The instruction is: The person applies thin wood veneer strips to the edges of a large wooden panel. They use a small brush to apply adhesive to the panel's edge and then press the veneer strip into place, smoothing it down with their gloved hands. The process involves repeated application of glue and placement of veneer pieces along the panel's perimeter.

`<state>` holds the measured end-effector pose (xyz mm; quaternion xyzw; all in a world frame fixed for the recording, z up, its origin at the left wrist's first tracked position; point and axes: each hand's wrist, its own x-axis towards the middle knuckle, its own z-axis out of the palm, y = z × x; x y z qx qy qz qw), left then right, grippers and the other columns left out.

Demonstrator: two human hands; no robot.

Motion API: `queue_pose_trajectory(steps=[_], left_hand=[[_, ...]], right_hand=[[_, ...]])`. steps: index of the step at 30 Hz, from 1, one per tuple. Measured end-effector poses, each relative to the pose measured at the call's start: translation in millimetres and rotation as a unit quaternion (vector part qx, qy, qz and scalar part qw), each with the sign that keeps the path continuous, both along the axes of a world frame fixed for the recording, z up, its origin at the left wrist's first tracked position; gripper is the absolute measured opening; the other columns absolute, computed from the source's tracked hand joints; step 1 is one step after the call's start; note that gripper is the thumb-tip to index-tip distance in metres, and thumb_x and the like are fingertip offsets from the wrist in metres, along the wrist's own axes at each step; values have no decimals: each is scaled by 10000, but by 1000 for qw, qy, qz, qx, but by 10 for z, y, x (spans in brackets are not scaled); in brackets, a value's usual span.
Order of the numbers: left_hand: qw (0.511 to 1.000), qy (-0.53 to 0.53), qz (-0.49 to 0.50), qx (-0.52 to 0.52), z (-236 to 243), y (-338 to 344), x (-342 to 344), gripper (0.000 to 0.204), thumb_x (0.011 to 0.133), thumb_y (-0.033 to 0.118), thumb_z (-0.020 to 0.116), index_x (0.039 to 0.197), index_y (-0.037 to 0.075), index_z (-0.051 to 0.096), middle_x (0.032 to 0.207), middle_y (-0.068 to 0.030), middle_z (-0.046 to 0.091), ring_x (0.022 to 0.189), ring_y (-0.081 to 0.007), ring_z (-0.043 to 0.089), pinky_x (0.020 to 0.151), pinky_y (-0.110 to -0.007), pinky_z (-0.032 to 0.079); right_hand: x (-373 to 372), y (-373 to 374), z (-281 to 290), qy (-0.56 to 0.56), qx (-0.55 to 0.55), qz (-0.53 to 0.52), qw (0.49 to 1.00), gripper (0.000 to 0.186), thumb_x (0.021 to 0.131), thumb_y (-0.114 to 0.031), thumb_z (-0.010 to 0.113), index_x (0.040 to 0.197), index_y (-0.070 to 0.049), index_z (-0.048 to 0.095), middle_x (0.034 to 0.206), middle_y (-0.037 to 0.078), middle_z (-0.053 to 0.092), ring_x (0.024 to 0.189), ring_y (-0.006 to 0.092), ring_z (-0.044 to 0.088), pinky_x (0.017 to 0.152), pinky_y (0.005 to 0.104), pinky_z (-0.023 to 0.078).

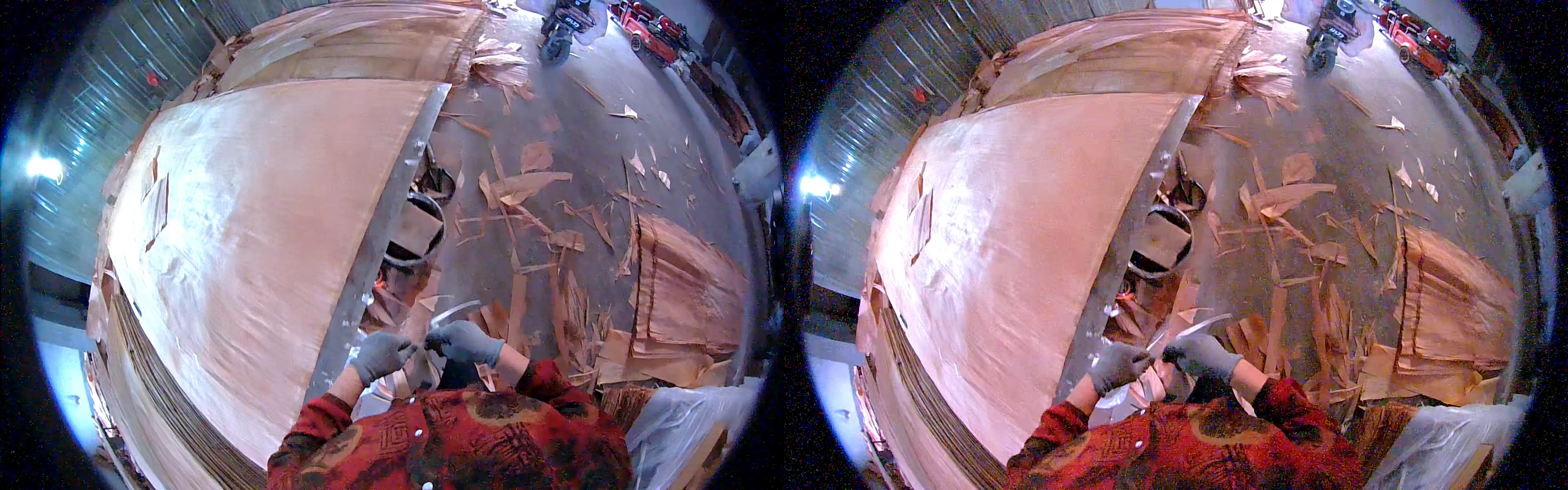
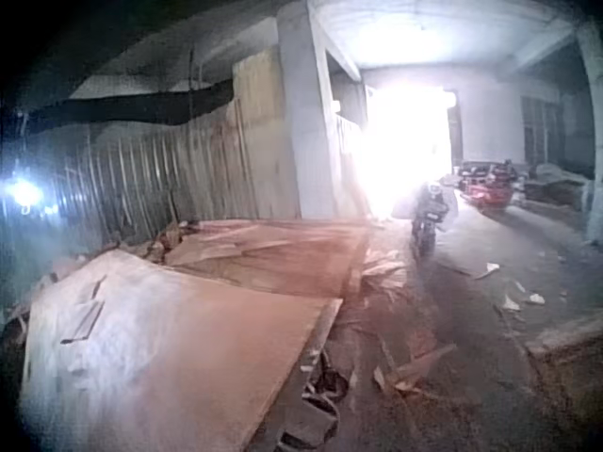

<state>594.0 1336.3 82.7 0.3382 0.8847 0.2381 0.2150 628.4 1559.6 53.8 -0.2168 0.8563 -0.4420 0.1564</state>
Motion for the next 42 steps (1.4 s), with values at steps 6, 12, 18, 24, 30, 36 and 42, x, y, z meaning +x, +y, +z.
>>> queue_pose_trajectory(steps=[6,12,18,24,30,36,42], left_hand=[[955,-52,143,254,-164,353,-95,281,809,336,616,823,57,644,748,-181,614,687,-361,602,611,-433,470],[953,213,-186,-106,-339,332,-437,548,739,218,638,1199,-47,504,911,-247,612,810,-354,624,680,-431,486],[873,-286,303,253,-305,692,-832,478,736,223,679,1150,-1,596,1136,-199,588,953,-308,614,814,-358,476],[967,51,177,174,-247,919,-1089,265,757,118,675,1017,65,676,1002,-142,645,911,-260,625,806,-304,486],[978,-65,196,40,-361,929,-1247,170,736,207,640,828,79,705,803,-173,643,758,-329,626,686,-399,492],[912,-94,381,120,-1184,1008,-1469,310,775,278,612,745,-29,648,704,-211,611,611,-281,625,573,-383,460],[862,-43,502,46,-1636,1228,-1846,280,756,248,612,682,-19,648,609,-190,616,550,-283,607,549,-376,453]], right_hand=[[-375,317,-191,-333,-339,-371,798,123,884,-127,542,846,-55,633,671,-21,549,592,91,516,534,217,408],[-717,670,-306,-191,-360,-304,861,394,903,-89,531,1280,-21,440,932,34,566,768,134,581,708,273,501],[-935,517,-87,-91,-217,-232,944,563,869,-16,536,1382,-34,303,894,142,617,774,174,636,699,335,509],[-1191,435,-130,7,-40,-113,993,671,758,28,532,1371,-43,269,827,245,615,770,395,625,648,434,497],[-1501,546,-264,-87,44,38,995,565,740,-47,552,1282,-148,427,787,198,622,753,397,613,638,461,481],[-2186,1098,-534,153,301,-86,937,367,787,-336,581,1140,-235,567,886,100,634,783,346,623,633,449,485],[-2112,749,-875,257,286,-91,919,518,658,-366,686,1155,-260,589,1378,123,377,1237,363,335,991,518,280]])
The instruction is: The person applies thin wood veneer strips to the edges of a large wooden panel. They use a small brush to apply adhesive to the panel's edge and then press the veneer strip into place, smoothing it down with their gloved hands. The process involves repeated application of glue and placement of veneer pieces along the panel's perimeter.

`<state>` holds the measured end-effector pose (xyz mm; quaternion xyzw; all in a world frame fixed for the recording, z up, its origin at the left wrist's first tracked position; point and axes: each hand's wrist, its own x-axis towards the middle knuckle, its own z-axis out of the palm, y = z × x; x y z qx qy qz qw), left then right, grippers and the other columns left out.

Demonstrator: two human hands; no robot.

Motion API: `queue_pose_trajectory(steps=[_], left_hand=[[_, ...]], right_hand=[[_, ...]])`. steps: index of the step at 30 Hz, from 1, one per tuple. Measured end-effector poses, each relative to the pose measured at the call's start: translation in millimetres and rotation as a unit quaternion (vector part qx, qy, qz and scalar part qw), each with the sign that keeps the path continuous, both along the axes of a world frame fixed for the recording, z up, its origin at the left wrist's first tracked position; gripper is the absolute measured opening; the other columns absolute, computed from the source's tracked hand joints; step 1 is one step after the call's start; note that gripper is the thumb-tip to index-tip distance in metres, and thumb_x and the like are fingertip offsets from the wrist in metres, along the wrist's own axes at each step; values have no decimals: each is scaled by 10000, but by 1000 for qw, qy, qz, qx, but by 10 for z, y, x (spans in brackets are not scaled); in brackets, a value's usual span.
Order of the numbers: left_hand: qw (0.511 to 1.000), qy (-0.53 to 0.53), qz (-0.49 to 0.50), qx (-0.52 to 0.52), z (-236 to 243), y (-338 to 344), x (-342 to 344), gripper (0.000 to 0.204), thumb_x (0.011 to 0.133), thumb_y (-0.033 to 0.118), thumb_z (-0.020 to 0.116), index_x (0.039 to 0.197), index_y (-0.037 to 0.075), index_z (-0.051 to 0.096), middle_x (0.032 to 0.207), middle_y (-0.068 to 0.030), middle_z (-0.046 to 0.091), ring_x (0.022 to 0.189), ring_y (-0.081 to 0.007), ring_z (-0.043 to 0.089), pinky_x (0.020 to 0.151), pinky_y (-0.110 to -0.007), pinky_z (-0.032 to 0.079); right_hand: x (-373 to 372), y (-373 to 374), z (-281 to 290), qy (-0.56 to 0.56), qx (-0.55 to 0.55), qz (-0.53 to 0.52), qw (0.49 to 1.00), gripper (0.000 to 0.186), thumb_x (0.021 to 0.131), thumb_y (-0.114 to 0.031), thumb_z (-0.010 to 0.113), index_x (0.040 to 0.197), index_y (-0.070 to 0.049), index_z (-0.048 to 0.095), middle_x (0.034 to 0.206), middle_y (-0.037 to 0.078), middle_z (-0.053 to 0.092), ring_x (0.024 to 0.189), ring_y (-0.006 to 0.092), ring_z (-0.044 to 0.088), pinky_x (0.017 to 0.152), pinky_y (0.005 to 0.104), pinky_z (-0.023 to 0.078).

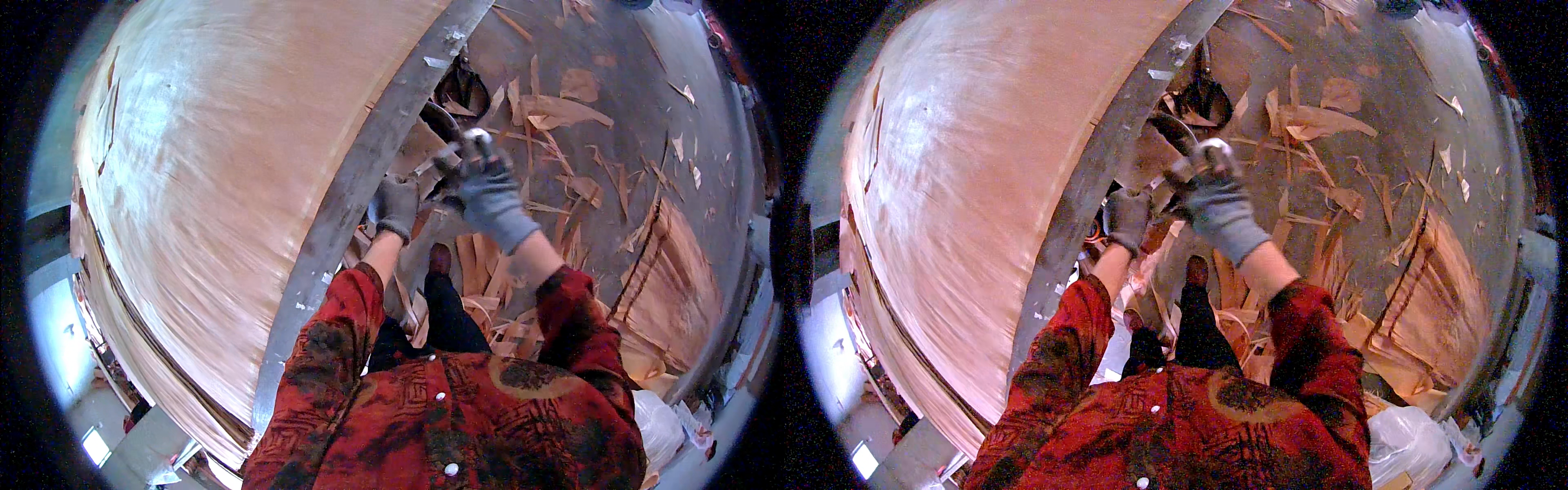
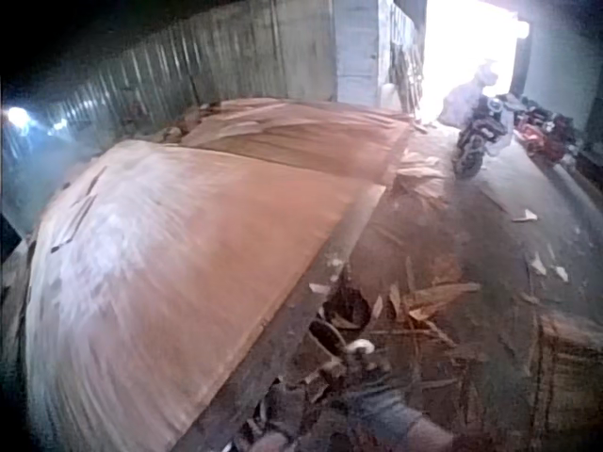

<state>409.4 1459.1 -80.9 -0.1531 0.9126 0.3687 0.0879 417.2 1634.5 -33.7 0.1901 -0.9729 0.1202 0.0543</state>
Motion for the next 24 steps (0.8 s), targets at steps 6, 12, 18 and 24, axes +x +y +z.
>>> queue_pose_trajectory(steps=[6,12,18,24], left_hand=[[998,-25,50,-34,-195,10,-65,285,754,242,563,706,-27,646,666,-181,641,626,-291,639,561,-390,476],[993,-10,46,109,546,-309,711,197,836,243,543,810,66,626,619,-123,582,557,-227,565,505,-391,417],[896,-241,329,174,1156,-1501,2938,235,813,210,633,750,-15,605,636,-64,575,483,-126,545,418,-261,438],[919,-334,178,-110,918,-2629,4853,391,797,334,556,611,6,659,541,-114,622,495,-228,611,547,-361,491]], right_hand=[[-44,-314,-641,78,16,61,995,666,623,-488,682,1225,-244,536,1428,106,331,1311,367,253,1088,502,195],[-22,-309,-466,-45,-30,88,995,756,713,-568,603,1302,-127,430,1467,101,267,1345,388,203,1102,539,128],[-78,-310,-458,-20,15,84,996,718,688,-541,617,1256,-126,468,1439,91,311,1334,375,219,1111,505,143],[47,-335,-517,28,128,66,989,760,723,-554,599,1340,-151,414,1448,96,295,1332,374,209,1114,506,105]])
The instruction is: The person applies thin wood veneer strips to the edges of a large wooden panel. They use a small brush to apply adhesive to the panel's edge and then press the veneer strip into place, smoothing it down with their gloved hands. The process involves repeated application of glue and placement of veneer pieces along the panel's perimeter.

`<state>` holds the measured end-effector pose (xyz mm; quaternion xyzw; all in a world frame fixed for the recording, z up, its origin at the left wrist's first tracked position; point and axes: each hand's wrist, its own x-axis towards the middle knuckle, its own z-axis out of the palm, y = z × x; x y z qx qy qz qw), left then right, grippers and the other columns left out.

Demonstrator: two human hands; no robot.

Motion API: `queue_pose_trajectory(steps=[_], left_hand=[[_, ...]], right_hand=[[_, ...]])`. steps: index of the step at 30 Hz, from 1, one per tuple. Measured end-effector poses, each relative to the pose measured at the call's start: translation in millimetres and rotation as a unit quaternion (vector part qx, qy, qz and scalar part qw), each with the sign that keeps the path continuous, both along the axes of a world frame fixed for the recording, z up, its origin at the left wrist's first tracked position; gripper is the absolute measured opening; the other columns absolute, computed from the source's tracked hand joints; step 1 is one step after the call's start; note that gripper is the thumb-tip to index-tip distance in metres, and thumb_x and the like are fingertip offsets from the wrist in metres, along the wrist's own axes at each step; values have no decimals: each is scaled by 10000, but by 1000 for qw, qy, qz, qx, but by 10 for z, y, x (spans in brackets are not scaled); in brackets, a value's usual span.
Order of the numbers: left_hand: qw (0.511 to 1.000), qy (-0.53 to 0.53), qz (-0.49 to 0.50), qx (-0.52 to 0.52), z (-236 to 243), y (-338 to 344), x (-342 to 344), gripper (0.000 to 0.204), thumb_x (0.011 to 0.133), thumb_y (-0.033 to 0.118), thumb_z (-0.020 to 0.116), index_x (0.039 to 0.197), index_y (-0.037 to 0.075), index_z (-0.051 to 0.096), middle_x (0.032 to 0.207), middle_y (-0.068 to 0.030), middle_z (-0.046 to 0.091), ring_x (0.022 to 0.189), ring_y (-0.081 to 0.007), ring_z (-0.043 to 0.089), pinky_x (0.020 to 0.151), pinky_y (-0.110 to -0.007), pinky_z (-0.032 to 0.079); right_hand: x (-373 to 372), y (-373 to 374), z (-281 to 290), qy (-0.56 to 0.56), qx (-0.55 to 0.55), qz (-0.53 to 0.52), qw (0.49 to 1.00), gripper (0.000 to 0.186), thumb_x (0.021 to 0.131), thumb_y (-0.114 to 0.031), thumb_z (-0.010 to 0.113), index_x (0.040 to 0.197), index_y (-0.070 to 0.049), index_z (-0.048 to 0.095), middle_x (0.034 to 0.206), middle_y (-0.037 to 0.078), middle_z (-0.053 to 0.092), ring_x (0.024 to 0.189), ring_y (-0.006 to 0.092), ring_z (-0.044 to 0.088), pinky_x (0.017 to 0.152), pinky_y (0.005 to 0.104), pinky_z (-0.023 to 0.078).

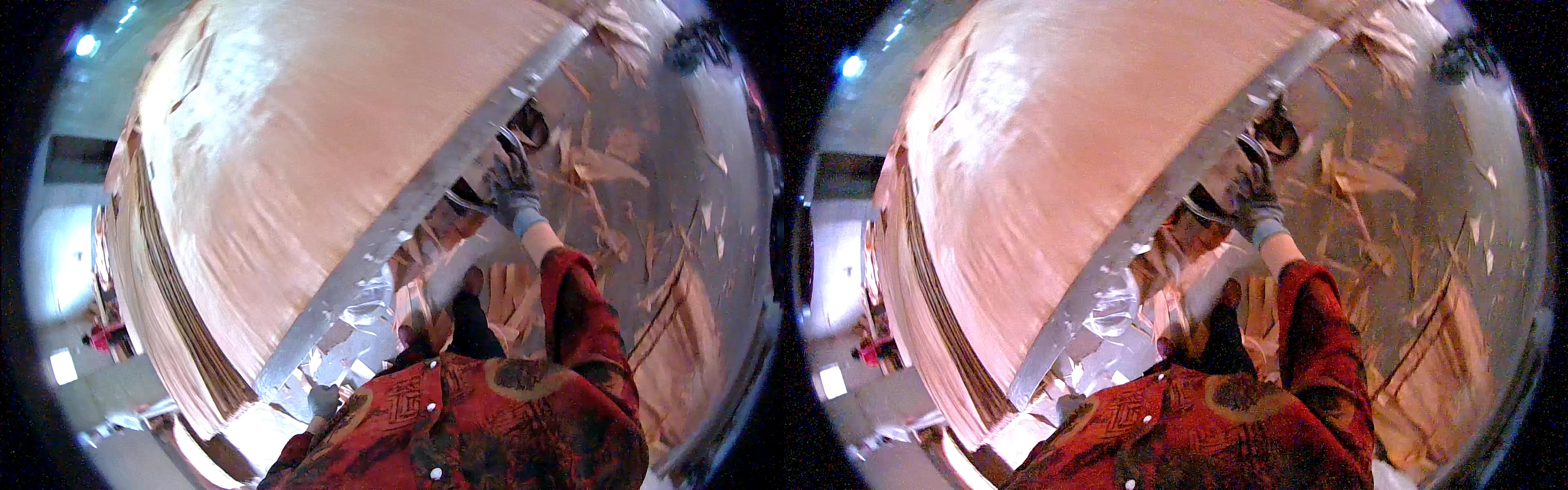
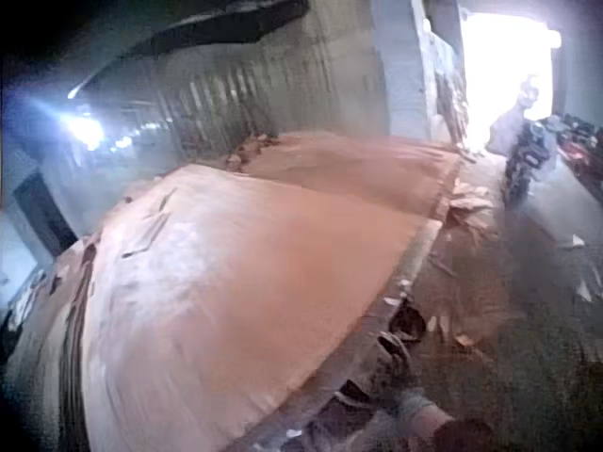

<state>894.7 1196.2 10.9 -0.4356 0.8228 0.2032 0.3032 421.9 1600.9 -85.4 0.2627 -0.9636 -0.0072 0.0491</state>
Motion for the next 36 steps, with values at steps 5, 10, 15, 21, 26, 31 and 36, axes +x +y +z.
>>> queue_pose_trajectory(steps=[5,10,15,21,26,31,36], left_hand=[[960,45,-249,122,179,80,-237,331,828,319,488,820,41,668,737,-165,652,673,-332,638,668,-423,504],[909,251,-272,192,595,150,-442,328,798,225,483,990,-9,608,813,-247,632,760,-387,630,688,-462,501],[936,207,-271,91,1595,-295,23,350,797,215,477,1009,-33,604,826,-254,629,730,-397,626,669,-463,498],[953,254,-162,22,1997,-740,438,464,820,317,563,1142,-17,547,836,-203,642,800,-359,628,683,-436,488],[834,538,57,-102,1481,-855,978,662,746,363,718,1235,10,444,1128,-214,526,1067,-289,533,862,-389,424],[640,652,297,278,1016,-979,1231,956,786,132,717,1458,37,43,1301,-70,391,1155,-134,380,982,-283,344],[559,725,281,288,755,-1676,1591,841,826,70,669,1458,74,113,1212,-39,481,1054,-99,459,886,-238,424]], right_hand=[[981,-988,1065,-207,-173,192,944,422,832,-363,586,1097,-35,595,855,164,658,695,298,633,585,394,490],[2600,-2215,1499,-414,-212,384,797,540,787,-233,663,1280,-96,492,1245,172,537,1082,289,573,882,352,457],[3253,-2934,2008,-609,-214,391,656,246,864,-201,597,1068,-66,630,919,112,659,808,175,626,714,317,478],[3481,-3607,2323,-600,-206,421,649,181,862,-199,589,886,-37,665,697,71,639,587,137,573,556,309,464],[3921,-4394,1982,-698,-301,343,552,121,853,-114,607,811,-6,641,672,-3,603,571,54,523,485,227,411],[4456,-4937,2174,-744,-291,260,542,77,853,-59,597,821,-11,647,718,6,628,599,45,539,510,195,427],[4924,-5649,2047,-685,-373,308,544,87,856,-42,589,902,-14,657,747,31,656,594,49,542,530,207,444]])
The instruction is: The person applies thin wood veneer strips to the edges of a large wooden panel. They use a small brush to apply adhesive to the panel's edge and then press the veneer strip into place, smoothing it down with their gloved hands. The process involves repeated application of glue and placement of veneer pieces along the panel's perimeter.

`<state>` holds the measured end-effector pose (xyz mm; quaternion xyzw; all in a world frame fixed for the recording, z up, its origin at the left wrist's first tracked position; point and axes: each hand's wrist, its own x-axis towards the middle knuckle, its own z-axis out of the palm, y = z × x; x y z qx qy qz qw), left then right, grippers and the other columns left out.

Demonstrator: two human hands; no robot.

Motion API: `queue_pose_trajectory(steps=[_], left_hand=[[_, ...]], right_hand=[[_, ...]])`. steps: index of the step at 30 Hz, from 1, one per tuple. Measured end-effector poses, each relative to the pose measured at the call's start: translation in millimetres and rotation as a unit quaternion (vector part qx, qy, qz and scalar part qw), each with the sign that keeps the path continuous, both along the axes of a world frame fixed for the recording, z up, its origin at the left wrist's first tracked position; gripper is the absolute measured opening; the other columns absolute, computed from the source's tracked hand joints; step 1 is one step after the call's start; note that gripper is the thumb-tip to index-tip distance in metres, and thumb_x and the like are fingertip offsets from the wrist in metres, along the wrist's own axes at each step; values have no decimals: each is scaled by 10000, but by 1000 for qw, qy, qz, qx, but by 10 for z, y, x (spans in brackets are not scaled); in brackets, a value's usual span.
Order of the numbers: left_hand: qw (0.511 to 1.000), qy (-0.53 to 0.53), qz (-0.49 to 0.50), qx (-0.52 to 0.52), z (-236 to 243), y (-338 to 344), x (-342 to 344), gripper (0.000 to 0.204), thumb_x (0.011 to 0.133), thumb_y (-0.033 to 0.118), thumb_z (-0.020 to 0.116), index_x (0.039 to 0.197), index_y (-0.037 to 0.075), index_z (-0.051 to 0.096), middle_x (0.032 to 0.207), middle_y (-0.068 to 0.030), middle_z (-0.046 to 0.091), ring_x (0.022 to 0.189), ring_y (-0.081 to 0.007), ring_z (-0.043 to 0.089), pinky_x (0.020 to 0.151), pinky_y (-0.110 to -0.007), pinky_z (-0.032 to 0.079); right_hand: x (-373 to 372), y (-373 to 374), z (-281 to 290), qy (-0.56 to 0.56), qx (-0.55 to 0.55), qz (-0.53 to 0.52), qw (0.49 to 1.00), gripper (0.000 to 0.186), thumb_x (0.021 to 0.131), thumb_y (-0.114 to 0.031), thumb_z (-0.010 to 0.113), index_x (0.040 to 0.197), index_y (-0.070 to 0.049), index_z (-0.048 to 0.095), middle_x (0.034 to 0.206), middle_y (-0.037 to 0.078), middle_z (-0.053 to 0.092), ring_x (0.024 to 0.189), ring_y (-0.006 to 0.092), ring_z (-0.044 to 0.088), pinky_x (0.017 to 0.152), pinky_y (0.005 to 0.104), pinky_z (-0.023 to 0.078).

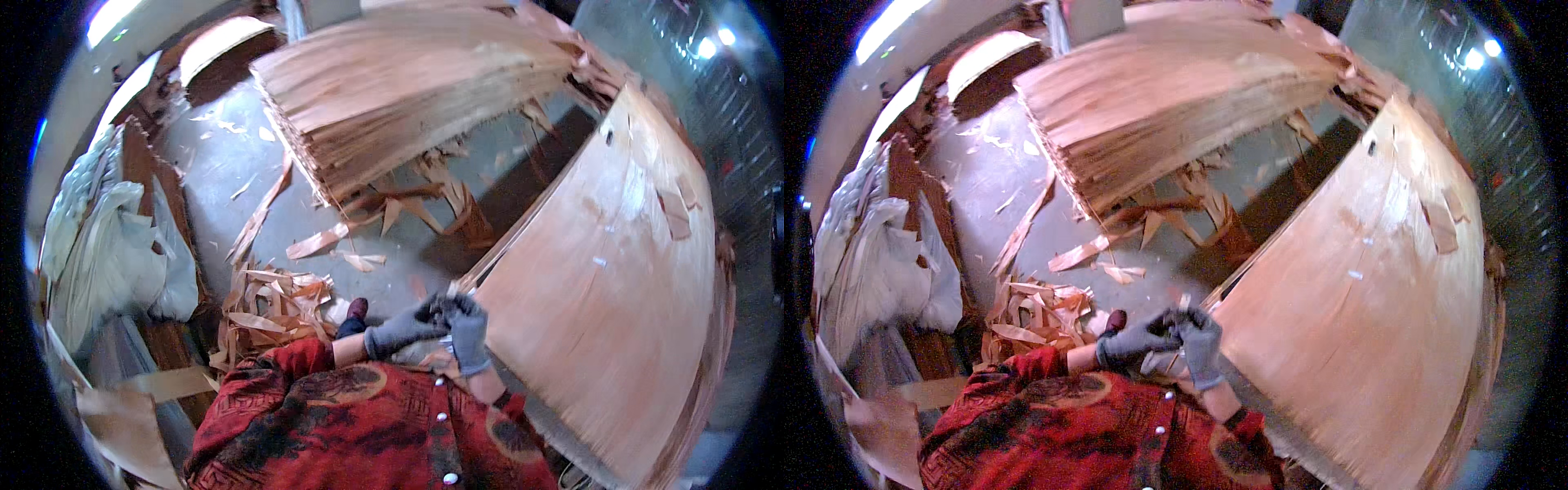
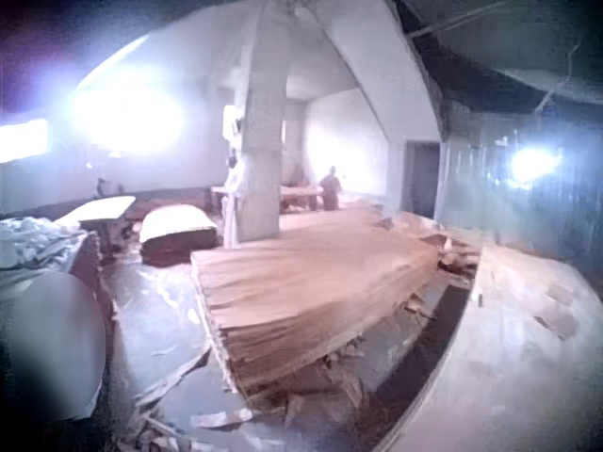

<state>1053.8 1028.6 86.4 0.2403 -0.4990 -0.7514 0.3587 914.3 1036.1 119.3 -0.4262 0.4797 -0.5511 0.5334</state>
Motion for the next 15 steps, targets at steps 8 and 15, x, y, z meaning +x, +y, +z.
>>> queue_pose_trajectory(steps=[8,15], left_hand=[[968,-164,-23,186,544,-1201,1155,228,903,210,573,1005,28,665,680,-50,628,611,-106,582,555,-260,466],[846,-358,242,-314,504,-2102,1887,254,686,47,657,936,89,679,879,-171,634,884,-309,597,715,-359,479]], right_hand=[[1051,-1456,214,-64,56,-48,995,148,867,-125,630,971,-26,665,809,46,672,688,91,612,530,182,442],[1507,-1920,404,-64,77,-65,993,151,873,-89,606,986,-2,657,858,65,674,717,108,614,622,209,479]])
